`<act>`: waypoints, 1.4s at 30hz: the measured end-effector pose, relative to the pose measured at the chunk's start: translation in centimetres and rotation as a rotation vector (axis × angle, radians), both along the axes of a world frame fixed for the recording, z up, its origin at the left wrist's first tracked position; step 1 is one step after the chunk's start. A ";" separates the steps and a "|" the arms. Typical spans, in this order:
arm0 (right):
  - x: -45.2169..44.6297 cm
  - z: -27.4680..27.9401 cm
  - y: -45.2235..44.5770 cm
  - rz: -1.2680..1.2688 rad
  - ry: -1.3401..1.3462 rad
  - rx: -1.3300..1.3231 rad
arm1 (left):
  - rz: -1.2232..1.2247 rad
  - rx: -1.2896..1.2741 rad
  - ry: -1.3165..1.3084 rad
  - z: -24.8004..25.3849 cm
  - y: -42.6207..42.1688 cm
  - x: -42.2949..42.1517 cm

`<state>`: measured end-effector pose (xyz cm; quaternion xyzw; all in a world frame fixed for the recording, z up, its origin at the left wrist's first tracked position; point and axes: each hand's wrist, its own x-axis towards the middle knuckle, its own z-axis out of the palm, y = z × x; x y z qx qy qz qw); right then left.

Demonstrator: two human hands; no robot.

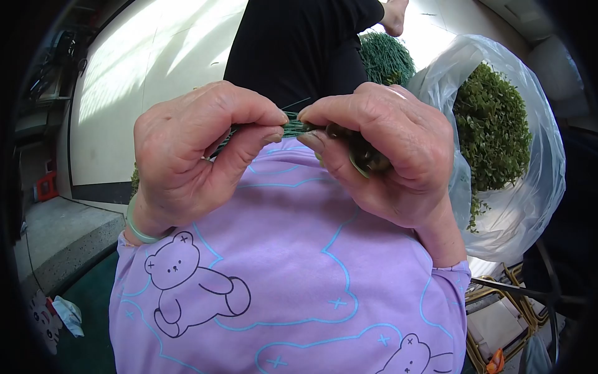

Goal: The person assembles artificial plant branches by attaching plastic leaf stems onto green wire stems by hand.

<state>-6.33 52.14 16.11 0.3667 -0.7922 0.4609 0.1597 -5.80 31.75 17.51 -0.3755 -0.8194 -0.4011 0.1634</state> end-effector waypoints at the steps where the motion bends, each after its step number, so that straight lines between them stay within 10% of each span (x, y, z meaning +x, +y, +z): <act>1: 0.0 0.0 0.0 0.014 0.001 0.006 | -0.001 -0.024 0.019 -0.1 -0.1 0.0; 13: -1.5 -2.6 -0.6 0.122 -0.654 -0.107 | 0.081 -0.168 0.051 -2.8 0.2 -0.9; 17: -3.7 -3.4 1.4 -0.131 -0.413 -0.299 | 0.275 -0.017 -0.460 -2.1 -1.3 -2.7; 25: -2.7 -4.2 1.9 -0.013 -0.761 -0.917 | -0.189 0.982 -1.358 -3.4 -3.2 -3.3; 32: -1.6 -0.8 -1.7 0.155 -0.404 -0.492 | -0.267 1.000 -1.511 -2.8 0.5 -3.4; 42: -1.7 0.3 -1.5 -0.047 -0.299 -0.054 | -0.149 0.569 -1.035 -0.3 1.6 -2.0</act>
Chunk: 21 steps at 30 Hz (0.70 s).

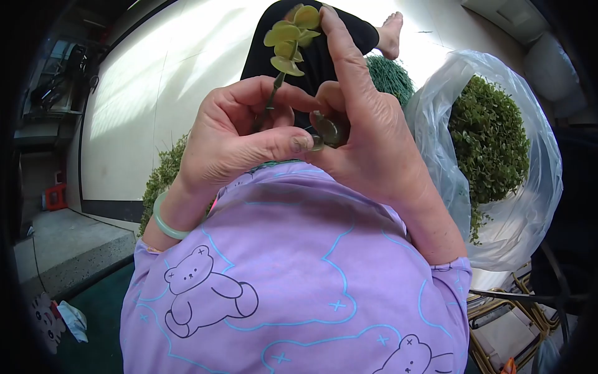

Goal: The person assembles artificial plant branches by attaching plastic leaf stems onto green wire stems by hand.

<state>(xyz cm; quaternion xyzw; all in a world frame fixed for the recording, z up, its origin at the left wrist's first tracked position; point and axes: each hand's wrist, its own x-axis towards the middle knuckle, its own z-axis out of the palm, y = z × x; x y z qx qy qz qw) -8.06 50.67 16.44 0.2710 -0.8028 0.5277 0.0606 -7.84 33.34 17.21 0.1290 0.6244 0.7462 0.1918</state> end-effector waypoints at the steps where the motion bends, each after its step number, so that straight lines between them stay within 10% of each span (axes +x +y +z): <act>1: 0.0 0.0 -0.1 -0.024 0.049 0.058 | 0.013 -0.001 0.002 0.0 0.2 0.1; 10: -1.7 -0.4 1.5 -0.018 0.279 0.123 | 0.147 0.109 0.132 -0.8 0.3 -0.6; 17: 0.8 -1.1 -0.2 0.055 -0.484 -0.596 | 0.212 0.151 0.177 -1.5 1.2 -0.4; 21: 0.6 -0.9 0.8 0.062 -0.295 -0.365 | 0.160 0.158 0.104 -1.8 0.6 -0.4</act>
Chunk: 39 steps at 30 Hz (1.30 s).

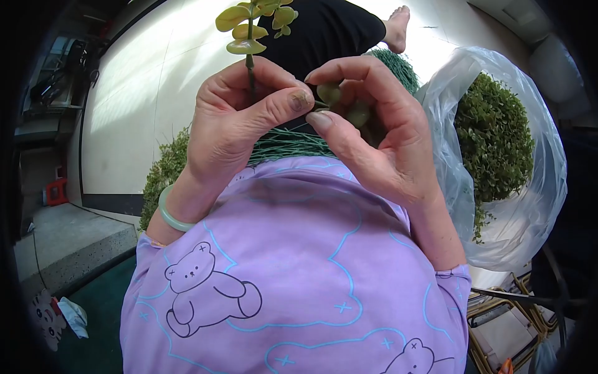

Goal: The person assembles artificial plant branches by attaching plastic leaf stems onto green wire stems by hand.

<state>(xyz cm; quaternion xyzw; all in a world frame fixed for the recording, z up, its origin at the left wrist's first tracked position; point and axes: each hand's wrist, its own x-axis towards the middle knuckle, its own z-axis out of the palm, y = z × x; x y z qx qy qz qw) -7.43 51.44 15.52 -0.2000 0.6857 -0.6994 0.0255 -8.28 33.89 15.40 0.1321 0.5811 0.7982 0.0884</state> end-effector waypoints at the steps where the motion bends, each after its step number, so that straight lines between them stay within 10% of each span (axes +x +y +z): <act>1: 0.1 0.1 0.0 -0.002 0.036 -0.013 | 0.001 -0.023 -0.006 0.1 -0.1 0.1; 10: -0.5 0.0 1.1 -0.112 0.477 0.199 | -0.152 -0.040 -0.160 0.8 -0.3 0.3; 25: 1.3 0.1 1.0 -0.004 -0.280 -0.244 | -0.158 0.241 -0.295 -1.2 -0.3 1.2; 39: 0.7 -0.6 1.2 0.070 -0.329 -0.449 | -0.123 0.190 -0.200 -0.3 -1.7 0.3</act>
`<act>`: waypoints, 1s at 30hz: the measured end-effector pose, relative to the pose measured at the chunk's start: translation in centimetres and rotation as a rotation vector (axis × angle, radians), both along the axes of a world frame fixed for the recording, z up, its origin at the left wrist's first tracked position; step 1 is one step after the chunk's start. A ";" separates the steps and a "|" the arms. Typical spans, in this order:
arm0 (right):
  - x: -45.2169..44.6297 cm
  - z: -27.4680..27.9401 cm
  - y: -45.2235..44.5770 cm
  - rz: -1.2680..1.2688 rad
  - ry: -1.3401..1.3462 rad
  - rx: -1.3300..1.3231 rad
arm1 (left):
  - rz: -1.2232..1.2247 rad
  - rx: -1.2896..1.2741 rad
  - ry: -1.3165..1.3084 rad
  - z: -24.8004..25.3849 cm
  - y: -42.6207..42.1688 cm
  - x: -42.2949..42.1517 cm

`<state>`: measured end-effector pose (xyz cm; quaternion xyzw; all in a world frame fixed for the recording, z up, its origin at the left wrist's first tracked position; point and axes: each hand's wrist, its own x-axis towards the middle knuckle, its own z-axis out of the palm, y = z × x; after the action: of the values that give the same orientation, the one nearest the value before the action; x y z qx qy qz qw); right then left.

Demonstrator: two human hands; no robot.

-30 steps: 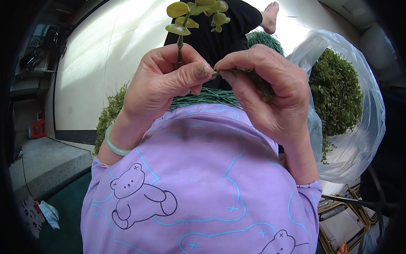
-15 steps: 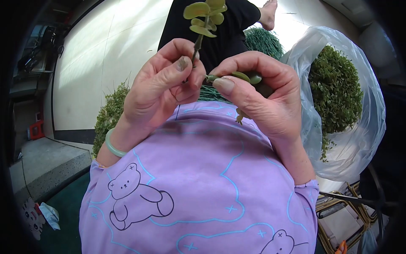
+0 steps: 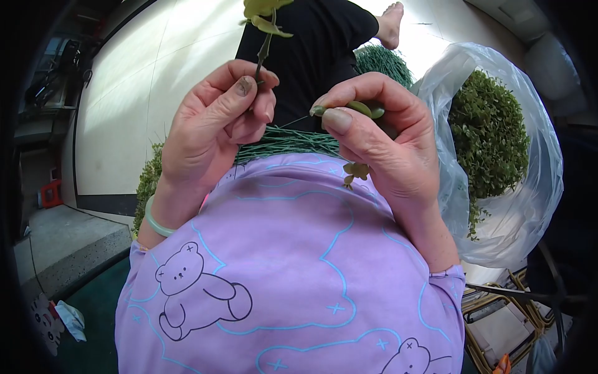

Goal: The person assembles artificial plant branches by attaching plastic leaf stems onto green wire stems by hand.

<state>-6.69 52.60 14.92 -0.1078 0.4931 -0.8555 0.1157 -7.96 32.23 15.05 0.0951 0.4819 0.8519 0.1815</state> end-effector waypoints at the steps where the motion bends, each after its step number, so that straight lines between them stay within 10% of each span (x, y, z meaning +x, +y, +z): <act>1: -0.1 0.0 0.0 -0.044 0.032 0.040 | 0.030 -0.053 0.108 0.5 0.3 -0.1; 7: -0.5 -0.3 -0.4 -0.152 0.002 -0.032 | 0.192 -0.499 0.718 2.1 1.6 0.6; 30: 0.0 0.1 -0.4 -0.095 -0.035 0.077 | 0.203 -0.339 0.386 1.0 3.0 1.4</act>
<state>-6.65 52.19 15.04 -0.0647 0.5282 -0.8421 0.0878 -6.58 35.27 16.08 0.1750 0.6502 0.7392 0.0134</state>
